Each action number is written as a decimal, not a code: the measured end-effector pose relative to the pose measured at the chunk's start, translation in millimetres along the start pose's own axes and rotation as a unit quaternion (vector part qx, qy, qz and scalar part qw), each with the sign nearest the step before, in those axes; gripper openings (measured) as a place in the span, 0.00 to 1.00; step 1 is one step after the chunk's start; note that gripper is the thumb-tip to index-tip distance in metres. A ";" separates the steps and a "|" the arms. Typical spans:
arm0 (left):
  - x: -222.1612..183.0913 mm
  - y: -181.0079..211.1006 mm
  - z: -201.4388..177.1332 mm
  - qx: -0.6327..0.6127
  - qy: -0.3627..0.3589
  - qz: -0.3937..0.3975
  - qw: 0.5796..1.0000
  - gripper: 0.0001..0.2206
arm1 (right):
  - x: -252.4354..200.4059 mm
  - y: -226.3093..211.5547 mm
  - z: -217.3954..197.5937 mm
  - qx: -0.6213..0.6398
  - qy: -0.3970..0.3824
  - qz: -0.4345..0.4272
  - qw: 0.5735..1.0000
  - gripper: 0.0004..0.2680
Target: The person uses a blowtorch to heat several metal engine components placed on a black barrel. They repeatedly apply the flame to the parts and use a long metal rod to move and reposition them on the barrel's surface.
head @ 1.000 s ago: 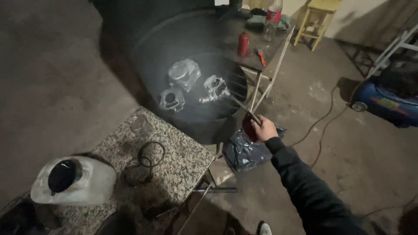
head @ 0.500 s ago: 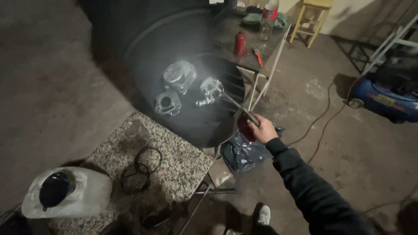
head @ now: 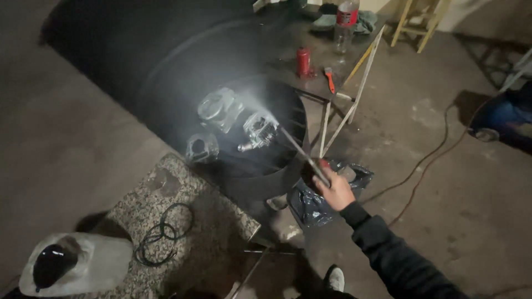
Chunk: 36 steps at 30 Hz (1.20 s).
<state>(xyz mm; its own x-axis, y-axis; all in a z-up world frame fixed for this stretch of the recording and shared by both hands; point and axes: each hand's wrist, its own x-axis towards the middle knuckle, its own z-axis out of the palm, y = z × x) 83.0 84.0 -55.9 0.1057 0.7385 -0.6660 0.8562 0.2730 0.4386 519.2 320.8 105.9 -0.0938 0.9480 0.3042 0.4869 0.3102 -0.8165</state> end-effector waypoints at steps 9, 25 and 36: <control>73.7 87.6 -142.4 0.127 0.215 0.205 0.946 0.18 | -6.7 22.8 -13.9 0.043 -0.071 0.079 0.993 0.12; 230.2 325.1 -385.0 0.379 0.185 0.274 0.865 0.56 | -87.5 150.0 -55.1 0.217 0.017 0.140 0.966 0.12; 292.7 311.8 -378.1 0.337 0.148 0.229 0.901 0.56 | -103.7 148.0 -64.1 0.183 0.059 0.208 0.959 0.08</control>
<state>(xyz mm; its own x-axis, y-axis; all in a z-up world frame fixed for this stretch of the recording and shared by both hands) 189.7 618.4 114.1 0.4714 0.8379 -0.2752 0.8806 -0.4644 0.0943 656.6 263.8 -15.0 0.1528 0.9870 -0.0491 0.1211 -0.0680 -0.9903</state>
